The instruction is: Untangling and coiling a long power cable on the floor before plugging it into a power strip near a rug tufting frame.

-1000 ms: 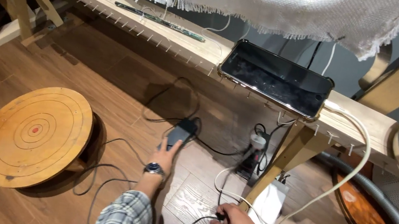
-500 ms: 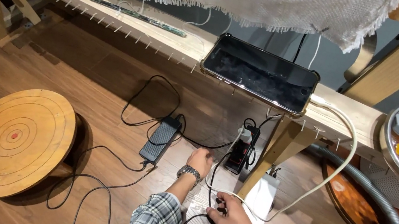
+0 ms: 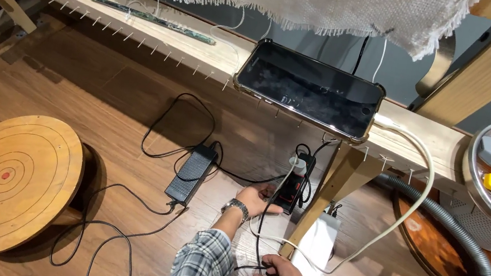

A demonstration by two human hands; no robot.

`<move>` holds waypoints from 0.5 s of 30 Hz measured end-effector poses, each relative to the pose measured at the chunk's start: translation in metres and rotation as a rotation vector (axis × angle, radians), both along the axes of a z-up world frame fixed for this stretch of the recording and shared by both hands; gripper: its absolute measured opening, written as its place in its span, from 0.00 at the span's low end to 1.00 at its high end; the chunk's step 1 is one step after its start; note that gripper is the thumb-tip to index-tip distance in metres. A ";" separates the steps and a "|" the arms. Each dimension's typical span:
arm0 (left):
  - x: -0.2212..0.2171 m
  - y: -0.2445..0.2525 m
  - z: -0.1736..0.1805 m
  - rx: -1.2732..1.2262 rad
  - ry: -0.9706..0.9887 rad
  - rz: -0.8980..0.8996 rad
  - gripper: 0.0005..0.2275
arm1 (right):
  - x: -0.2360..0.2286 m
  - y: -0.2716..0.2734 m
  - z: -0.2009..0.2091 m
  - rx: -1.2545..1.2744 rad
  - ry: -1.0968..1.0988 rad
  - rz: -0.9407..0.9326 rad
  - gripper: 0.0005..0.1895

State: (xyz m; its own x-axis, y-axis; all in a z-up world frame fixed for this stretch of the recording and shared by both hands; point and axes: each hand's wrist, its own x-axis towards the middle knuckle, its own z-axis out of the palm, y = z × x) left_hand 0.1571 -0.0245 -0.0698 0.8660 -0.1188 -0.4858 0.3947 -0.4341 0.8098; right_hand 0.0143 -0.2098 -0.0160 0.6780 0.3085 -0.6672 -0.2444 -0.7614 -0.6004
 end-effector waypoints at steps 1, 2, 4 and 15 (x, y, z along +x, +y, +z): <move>-0.001 -0.002 0.010 0.140 0.003 -0.030 0.37 | 0.000 0.002 0.006 -0.027 0.024 -0.018 0.33; -0.003 -0.005 0.019 0.280 0.007 -0.060 0.41 | 0.000 0.003 0.011 -0.054 0.050 -0.035 0.32; -0.002 -0.009 0.016 0.346 -0.049 -0.117 0.41 | -0.003 0.001 -0.004 -0.023 0.048 -0.063 0.31; 0.012 -0.025 -0.018 0.498 -0.109 -0.213 0.37 | 0.009 0.017 0.027 0.021 0.090 -0.101 0.33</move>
